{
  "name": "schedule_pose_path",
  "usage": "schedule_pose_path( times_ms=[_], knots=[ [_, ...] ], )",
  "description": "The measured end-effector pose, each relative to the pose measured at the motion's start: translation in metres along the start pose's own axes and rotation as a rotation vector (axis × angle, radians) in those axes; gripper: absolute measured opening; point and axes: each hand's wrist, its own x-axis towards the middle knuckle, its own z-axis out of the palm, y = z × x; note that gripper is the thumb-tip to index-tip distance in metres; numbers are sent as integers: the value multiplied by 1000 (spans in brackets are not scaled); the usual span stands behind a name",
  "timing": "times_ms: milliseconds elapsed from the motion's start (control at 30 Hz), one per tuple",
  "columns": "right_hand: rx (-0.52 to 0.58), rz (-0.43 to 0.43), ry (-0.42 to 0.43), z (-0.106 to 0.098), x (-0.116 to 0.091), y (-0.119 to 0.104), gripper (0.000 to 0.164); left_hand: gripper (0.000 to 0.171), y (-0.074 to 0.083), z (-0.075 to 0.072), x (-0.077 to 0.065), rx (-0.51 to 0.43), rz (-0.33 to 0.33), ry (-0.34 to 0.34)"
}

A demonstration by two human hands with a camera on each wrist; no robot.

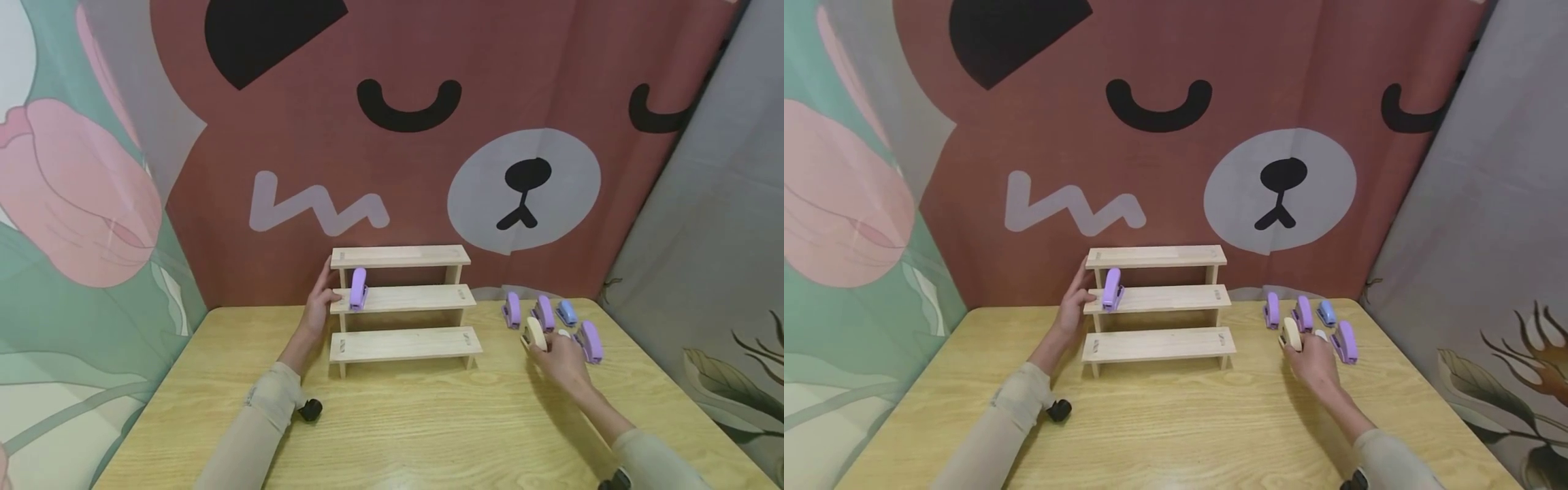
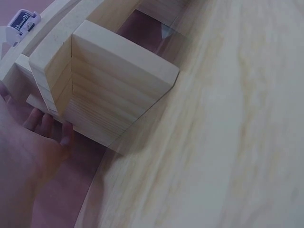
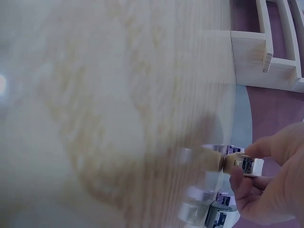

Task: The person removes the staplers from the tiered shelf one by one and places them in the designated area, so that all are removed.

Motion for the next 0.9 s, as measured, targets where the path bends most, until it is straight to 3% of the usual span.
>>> schedule_pose_path(
  times_ms=[333, 600, 800, 900],
  knots=[
    [4, 54, -75, -2, 0, -1, 18, 87, -2, -3, 1, -17, 0, -8],
    [6, 90, -95, -1, -1, 0, 17, 87, -24, -13, 11, -23, 9, 5],
    [-5, 98, -117, -2, -1, 0, 17, 87, -29, -11, 11, -8, 18, 33],
    [-15, 102, -122, -4, -3, 0, 25, 86, -29, -10, 11, -4, 18, 29]
  ],
)
